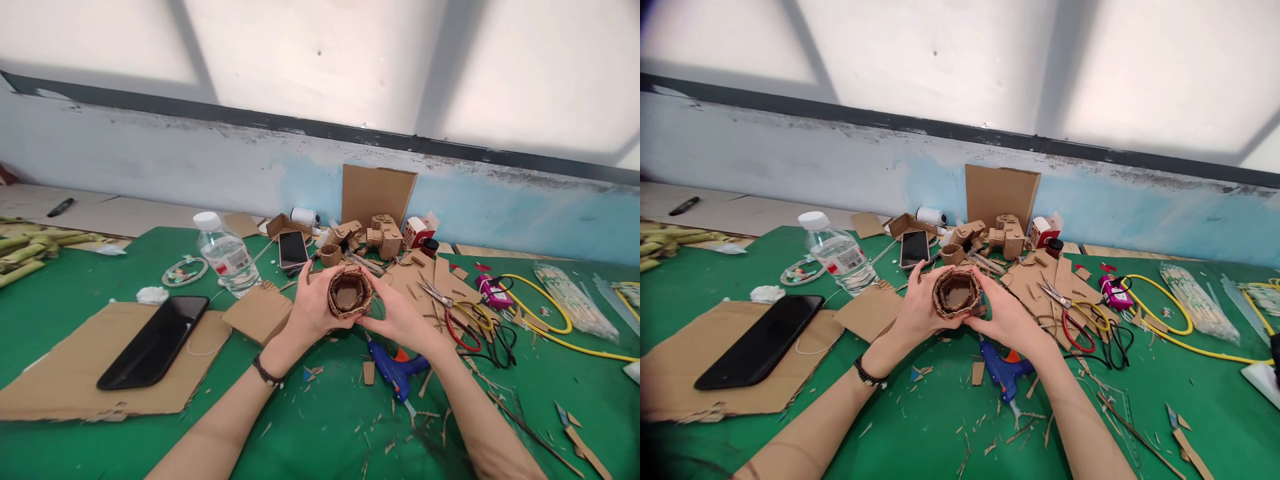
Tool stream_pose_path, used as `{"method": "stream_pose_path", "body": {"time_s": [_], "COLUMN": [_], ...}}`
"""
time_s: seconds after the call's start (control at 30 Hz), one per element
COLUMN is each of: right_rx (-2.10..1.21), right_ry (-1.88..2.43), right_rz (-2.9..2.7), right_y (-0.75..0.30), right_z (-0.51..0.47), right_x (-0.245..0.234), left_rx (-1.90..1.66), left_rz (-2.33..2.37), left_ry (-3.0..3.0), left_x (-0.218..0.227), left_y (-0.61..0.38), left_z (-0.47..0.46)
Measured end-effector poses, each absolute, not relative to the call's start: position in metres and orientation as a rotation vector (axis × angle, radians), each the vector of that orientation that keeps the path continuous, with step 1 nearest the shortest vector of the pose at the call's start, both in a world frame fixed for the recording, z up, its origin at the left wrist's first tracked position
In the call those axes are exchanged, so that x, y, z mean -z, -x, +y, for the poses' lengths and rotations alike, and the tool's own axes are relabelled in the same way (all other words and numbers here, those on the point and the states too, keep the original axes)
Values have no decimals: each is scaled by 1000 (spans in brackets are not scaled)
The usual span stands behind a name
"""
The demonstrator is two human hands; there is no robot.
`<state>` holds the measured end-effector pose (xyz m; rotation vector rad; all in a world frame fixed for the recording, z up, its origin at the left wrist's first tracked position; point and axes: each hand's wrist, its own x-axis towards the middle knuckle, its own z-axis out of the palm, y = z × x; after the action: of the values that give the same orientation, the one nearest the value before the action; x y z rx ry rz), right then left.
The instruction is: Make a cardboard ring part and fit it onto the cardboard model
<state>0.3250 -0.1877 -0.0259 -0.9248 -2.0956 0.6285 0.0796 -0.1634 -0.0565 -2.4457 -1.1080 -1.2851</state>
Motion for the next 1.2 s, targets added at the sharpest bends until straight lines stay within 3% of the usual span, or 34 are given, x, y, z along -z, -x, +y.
{"method": "stream_pose_path", "body": {"time_s": [0.13, 0.47, 0.8, 1.2], "right_rx": [-888, -561, -646, -637], "right_ry": [940, 1059, 942, 875], "right_rz": [-2011, -1718, -1775, -1788], "right_y": [-323, -259, -292, -317], "right_z": [-203, -207, -199, -202], "right_x": [12, 55, 50, 29], "left_rx": [1270, 1337, 1348, 1217], "left_rz": [-1181, -1157, -1132, -1222], "left_ry": [2418, 2370, 2781, 2781], "left_x": [55, 63, 55, 56], "left_y": [-85, -88, -53, -50], "left_z": [-172, -178, -163, -160]}}
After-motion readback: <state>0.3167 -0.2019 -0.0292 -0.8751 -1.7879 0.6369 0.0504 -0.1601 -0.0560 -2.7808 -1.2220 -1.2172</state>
